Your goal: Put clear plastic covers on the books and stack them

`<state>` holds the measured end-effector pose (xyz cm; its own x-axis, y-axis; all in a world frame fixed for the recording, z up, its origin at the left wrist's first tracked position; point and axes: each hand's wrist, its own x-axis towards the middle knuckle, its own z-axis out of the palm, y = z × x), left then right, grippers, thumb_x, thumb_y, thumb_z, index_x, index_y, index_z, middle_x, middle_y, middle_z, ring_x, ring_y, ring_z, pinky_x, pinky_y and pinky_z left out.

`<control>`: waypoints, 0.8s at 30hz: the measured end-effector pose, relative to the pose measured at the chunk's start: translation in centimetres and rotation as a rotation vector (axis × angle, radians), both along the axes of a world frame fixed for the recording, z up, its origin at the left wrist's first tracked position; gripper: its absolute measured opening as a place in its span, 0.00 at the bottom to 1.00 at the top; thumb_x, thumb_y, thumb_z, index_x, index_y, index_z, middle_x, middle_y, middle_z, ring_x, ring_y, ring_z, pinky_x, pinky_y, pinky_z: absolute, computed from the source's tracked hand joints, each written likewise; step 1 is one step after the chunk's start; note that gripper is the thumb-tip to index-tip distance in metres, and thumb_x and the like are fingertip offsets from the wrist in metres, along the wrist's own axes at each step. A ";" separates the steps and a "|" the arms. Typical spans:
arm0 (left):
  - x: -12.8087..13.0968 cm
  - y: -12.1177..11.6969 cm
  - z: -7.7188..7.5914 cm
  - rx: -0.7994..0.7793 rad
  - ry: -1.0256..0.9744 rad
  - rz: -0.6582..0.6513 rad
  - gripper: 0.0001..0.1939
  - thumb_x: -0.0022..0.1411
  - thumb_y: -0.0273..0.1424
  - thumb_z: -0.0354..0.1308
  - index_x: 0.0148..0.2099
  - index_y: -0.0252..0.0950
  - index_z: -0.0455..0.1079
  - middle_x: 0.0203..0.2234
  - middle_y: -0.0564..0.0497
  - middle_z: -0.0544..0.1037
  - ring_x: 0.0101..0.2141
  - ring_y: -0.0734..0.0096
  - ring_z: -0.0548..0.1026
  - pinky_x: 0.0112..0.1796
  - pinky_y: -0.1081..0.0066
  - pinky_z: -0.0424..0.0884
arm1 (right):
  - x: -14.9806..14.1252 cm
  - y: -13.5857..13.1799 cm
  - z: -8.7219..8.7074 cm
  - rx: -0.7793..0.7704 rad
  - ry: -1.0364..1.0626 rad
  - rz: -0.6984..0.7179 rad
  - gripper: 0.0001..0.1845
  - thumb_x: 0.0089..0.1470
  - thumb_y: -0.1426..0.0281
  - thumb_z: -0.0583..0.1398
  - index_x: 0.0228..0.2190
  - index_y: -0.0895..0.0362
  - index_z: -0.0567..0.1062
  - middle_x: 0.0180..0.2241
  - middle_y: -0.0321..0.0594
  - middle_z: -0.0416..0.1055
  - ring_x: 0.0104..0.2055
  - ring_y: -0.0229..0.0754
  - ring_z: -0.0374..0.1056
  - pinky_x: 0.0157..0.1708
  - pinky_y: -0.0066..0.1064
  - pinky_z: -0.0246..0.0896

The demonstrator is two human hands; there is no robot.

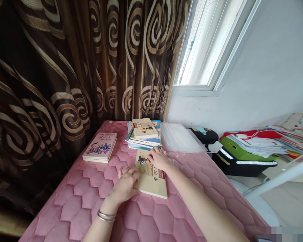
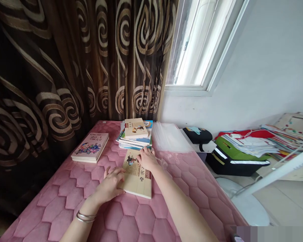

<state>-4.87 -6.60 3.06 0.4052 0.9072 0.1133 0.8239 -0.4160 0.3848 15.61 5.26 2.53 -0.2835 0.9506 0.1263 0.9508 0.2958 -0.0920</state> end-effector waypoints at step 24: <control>0.6 1.5 -1.1 -0.132 -0.292 0.461 0.30 0.58 0.17 0.42 0.62 0.34 0.48 0.40 0.46 0.80 0.45 0.66 0.75 0.48 0.58 0.59 | 8.1 -8.4 -2.5 -0.005 0.583 -0.457 0.10 0.54 0.63 0.54 0.32 0.54 0.73 0.33 0.39 0.78 0.36 0.43 0.73 0.31 0.29 0.60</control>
